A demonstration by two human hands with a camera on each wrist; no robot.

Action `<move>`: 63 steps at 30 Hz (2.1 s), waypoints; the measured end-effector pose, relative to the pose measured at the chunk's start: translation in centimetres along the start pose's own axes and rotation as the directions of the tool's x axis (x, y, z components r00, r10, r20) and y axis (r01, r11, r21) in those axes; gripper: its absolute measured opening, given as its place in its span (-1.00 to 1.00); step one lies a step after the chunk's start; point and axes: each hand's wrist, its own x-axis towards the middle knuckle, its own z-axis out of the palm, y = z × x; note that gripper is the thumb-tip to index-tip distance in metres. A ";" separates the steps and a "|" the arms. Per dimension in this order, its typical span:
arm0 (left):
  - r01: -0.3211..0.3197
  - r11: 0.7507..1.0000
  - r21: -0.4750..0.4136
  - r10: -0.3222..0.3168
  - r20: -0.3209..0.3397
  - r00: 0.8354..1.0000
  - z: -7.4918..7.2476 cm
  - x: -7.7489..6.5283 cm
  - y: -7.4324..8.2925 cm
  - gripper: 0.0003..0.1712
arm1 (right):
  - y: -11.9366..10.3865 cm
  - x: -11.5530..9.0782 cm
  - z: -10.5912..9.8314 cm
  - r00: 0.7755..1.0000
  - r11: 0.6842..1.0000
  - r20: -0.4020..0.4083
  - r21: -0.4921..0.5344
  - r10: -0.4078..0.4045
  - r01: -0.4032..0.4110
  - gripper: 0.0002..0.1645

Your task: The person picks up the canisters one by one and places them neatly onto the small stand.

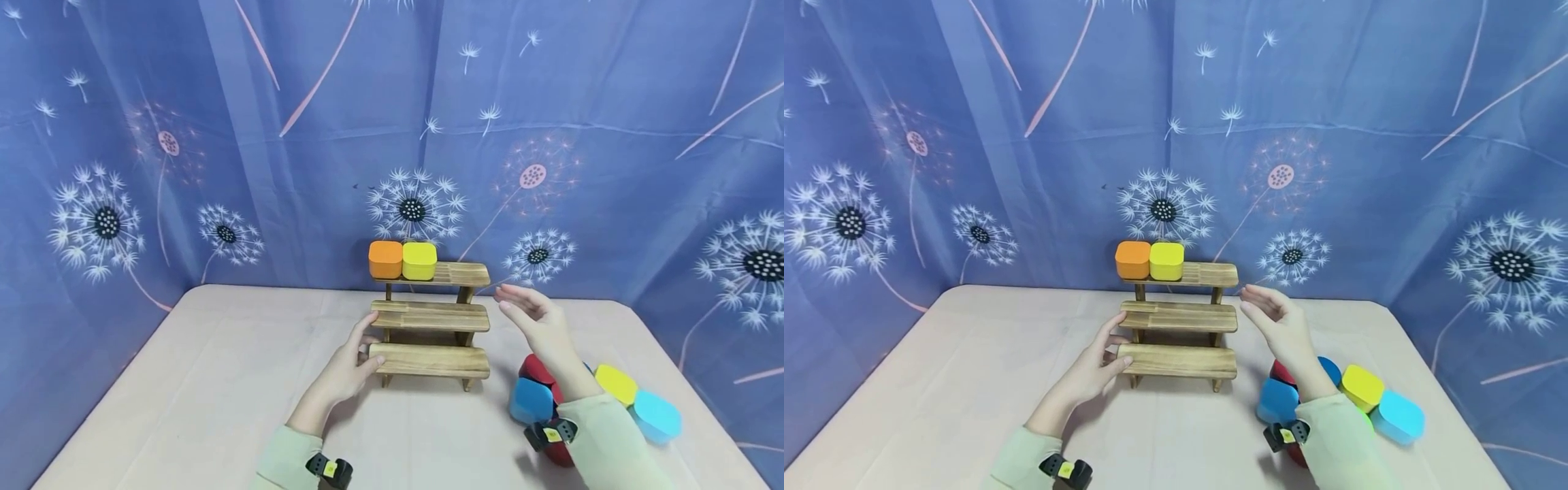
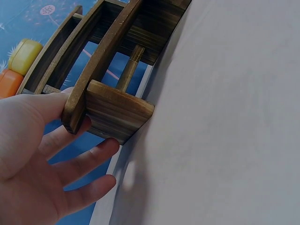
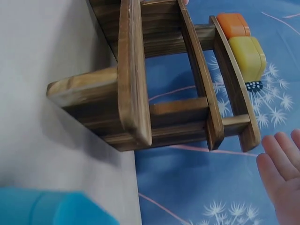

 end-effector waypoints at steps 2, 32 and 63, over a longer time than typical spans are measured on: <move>-0.001 1.000 0.007 0.001 -0.006 1.000 0.0 0.0 0.0 -0.11 | 0.1 -0.3 -0.3 1.000 1.000 -0.003 0.010 -0.005 0.005 -0.56; 0.005 1.000 0.014 -0.005 -0.027 1.000 -0.1 -0.1 0.1 -0.10 | 2.7 -4.8 -3.8 0.994 0.996 -0.081 -0.040 0.073 -0.076 -0.51; 0.002 1.000 0.012 -0.002 -0.010 1.000 0.0 -0.2 0.3 -0.11 | 3.8 -6.9 -11.3 0.989 0.894 -0.095 -0.426 0.112 -0.142 -0.44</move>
